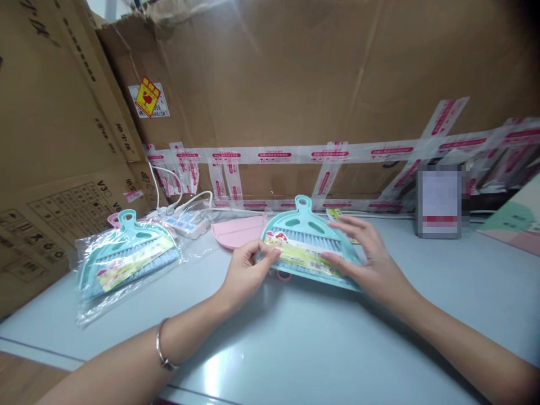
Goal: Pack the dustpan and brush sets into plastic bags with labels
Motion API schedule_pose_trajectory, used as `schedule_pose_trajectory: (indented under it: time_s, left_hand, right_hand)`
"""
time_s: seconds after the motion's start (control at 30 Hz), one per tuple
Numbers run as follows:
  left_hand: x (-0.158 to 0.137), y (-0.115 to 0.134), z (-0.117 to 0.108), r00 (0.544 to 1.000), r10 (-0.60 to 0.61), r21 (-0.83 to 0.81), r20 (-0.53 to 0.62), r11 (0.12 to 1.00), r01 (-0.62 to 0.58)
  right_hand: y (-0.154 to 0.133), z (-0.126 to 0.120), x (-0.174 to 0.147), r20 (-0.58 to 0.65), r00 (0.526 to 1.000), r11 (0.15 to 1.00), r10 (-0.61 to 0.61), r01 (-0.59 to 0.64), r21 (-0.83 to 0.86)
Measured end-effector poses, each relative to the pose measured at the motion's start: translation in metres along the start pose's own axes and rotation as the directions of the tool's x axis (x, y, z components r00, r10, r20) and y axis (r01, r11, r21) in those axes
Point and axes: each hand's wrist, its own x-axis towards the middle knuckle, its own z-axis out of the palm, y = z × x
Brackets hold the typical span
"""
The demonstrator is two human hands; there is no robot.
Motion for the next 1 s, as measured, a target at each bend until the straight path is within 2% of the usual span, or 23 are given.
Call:
schedule_pose_trajectory:
  time_s: [0.07,0.1,0.17,0.23,0.27,0.37,0.47,0.6,0.7,0.77,0.87,0.97,1.0]
  left_hand:
    - [-0.002,0.002,-0.001,0.996,0.073,0.076,-0.050,0.995,-0.069]
    - [-0.003,0.003,-0.001,0.991,0.107,0.100,-0.078,0.990,-0.099]
    - [-0.004,0.004,-0.002,0.982,0.150,0.116,-0.115,0.984,-0.136]
    - [-0.005,0.004,-0.003,0.980,0.147,0.113,-0.137,0.985,-0.132]
    - [-0.004,0.003,-0.003,0.982,0.130,0.109,-0.139,0.987,-0.116]
    - [-0.003,0.001,-0.003,0.988,0.083,0.091,-0.133,0.993,-0.071]
    - [-0.002,0.001,-0.003,0.988,0.111,0.067,-0.109,0.992,-0.104]
    - [-0.001,0.003,-0.003,0.982,0.173,0.039,-0.080,0.985,-0.170]
    - [0.001,0.005,-0.004,0.989,0.127,0.044,-0.080,0.991,-0.124]
    - [0.002,0.005,-0.005,0.997,0.061,0.044,-0.053,0.997,-0.058]
    - [0.001,0.005,-0.003,1.000,0.011,0.001,0.017,1.000,-0.011]
    - [-0.001,0.003,-0.002,0.991,-0.004,-0.011,0.131,1.000,0.006]
    - [-0.001,0.003,-0.003,0.987,-0.013,0.002,0.159,1.000,0.012]
  right_hand:
    - [0.000,-0.002,0.001,-0.077,0.992,0.989,0.097,-0.087,0.121]
    - [-0.001,-0.003,0.001,-0.051,0.984,0.964,0.169,-0.154,0.216]
    - [-0.006,-0.003,0.000,0.100,0.950,0.878,0.295,-0.311,0.363]
    - [-0.012,0.001,-0.004,0.202,0.917,0.830,0.343,-0.397,0.392]
    - [-0.015,0.003,-0.007,0.195,0.918,0.832,0.346,-0.396,0.388]
    - [-0.022,0.011,-0.013,0.066,0.953,0.881,0.295,-0.298,0.367]
    - [-0.022,0.013,-0.016,0.011,0.979,0.926,0.203,-0.195,0.323]
    - [-0.020,0.013,-0.019,-0.016,0.992,0.944,0.125,-0.114,0.309]
    - [-0.022,0.016,-0.022,-0.085,0.991,0.949,0.107,-0.076,0.307]
    - [-0.023,0.015,-0.022,-0.047,0.993,0.954,0.111,-0.094,0.283]
    - [-0.020,0.001,-0.011,0.088,0.988,0.956,0.128,-0.147,0.253]
    - [-0.008,-0.032,0.012,0.157,0.976,0.965,0.149,-0.178,0.194]
    - [-0.001,-0.047,0.019,0.143,0.978,0.973,0.150,-0.171,0.153]
